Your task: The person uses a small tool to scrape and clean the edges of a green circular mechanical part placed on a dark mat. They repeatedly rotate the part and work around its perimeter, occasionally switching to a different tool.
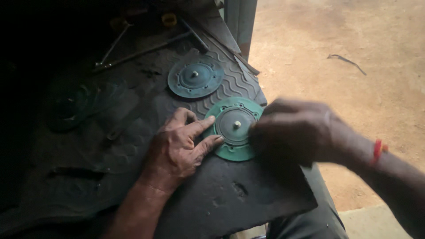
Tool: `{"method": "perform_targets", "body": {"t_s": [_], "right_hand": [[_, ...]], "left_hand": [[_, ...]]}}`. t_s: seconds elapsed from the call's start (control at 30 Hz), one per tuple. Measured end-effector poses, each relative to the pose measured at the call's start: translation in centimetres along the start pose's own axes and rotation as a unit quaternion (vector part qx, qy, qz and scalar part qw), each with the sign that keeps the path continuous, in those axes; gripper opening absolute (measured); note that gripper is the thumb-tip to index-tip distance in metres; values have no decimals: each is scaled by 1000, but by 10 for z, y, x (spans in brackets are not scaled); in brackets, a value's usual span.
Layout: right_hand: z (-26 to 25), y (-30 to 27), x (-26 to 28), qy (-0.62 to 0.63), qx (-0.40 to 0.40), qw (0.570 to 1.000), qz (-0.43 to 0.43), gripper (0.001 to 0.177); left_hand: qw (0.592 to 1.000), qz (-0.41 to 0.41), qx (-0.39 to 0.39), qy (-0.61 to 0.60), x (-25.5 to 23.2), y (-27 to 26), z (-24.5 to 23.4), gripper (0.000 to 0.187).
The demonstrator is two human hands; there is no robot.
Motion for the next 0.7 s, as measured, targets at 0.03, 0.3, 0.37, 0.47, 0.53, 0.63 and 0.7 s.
{"method": "perform_targets", "body": {"t_s": [0.03,0.3,0.37,0.47,0.53,0.63,0.7], "right_hand": [[-2,1,-11,-51,7,997,55,33],[2,-5,-19,43,-91,995,22,25],[2,-1,-8,-42,-128,990,-44,19],[9,6,0,0,-74,994,77,15],[10,-5,10,-23,-28,989,144,20],[10,-27,32,1,-61,994,94,22],[7,-35,36,90,-108,988,61,22]], "left_hand": [[1000,-12,8,-6,0,1,1,47],[1000,-7,2,-18,0,1,0,46],[1000,-6,5,-25,1,1,2,44],[1000,-12,2,-26,5,-2,3,40],[999,16,-35,-35,7,1,4,36],[997,-7,-60,-56,13,1,7,35],[998,27,-58,-13,12,-1,7,38]]}}
Point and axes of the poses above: each hand's wrist, its own y-axis towards the middle knuckle, its own z-axis out of the palm, x = y × z, the point moved 3 cm from there along y, towards the middle knuckle, and after that the axes turned 1 degree about y, right-handed, at the moved point
